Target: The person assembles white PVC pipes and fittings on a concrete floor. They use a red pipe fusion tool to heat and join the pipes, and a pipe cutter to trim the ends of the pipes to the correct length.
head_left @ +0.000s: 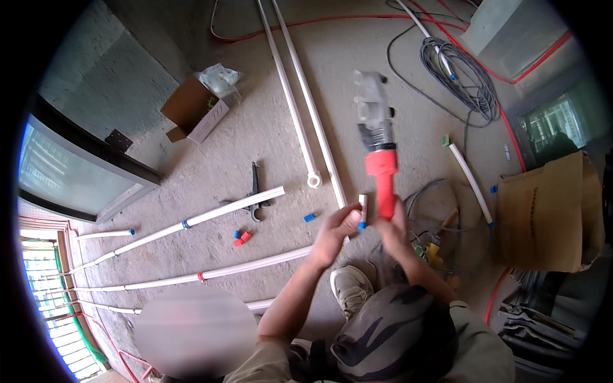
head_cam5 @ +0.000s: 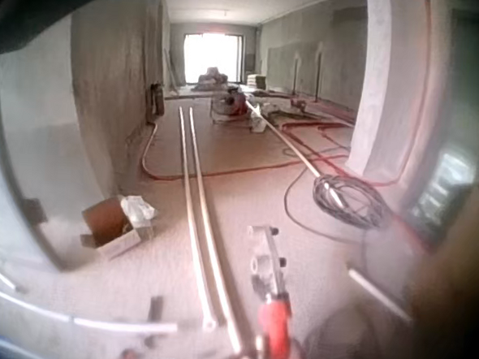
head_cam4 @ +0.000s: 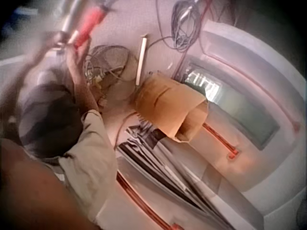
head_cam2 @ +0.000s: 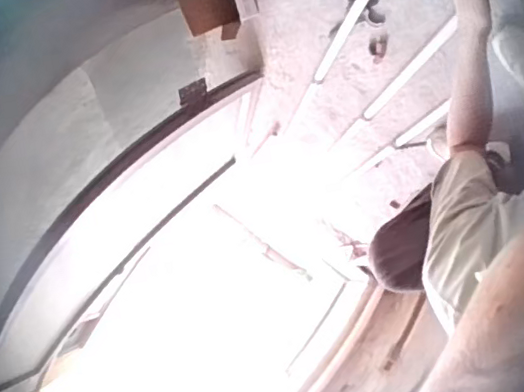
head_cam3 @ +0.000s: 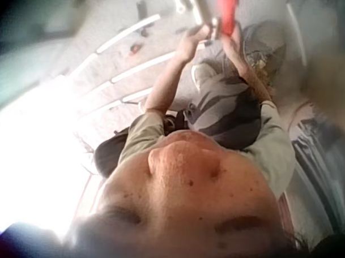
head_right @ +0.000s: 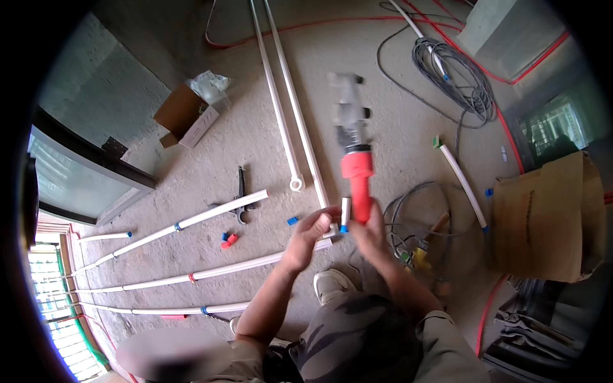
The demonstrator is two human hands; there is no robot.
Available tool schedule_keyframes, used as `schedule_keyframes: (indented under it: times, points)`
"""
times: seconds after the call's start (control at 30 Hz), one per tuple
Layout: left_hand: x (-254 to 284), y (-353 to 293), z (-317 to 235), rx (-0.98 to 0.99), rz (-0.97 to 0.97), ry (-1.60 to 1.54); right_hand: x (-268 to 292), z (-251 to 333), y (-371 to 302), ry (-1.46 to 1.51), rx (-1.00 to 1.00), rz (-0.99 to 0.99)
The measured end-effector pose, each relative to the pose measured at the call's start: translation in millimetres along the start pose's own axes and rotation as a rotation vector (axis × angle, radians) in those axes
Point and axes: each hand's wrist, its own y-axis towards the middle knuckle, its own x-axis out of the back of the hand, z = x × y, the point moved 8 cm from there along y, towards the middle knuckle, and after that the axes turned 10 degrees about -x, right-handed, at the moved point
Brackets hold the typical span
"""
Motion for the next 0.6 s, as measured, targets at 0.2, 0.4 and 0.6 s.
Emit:
schedule_keyframes:
  times: [0.2,0.4,0.6]
  points:
    - [-8.2,-20.1,-35.6,-0.354,-0.413,-0.105,-65.3,15.5,-62.8,-0.585,0.429,0.243]
    - [99.4,-57.3,-58.4,-0.503,-0.829,0.159,-22.8,-9.6,-41.5,-0.807,0.130,0.469]
    - [174.3,-85.3,-60.9,-0.490,-1.093,0.170,-100.9,-41.2,53.5,-0.893,0.270,0.447]
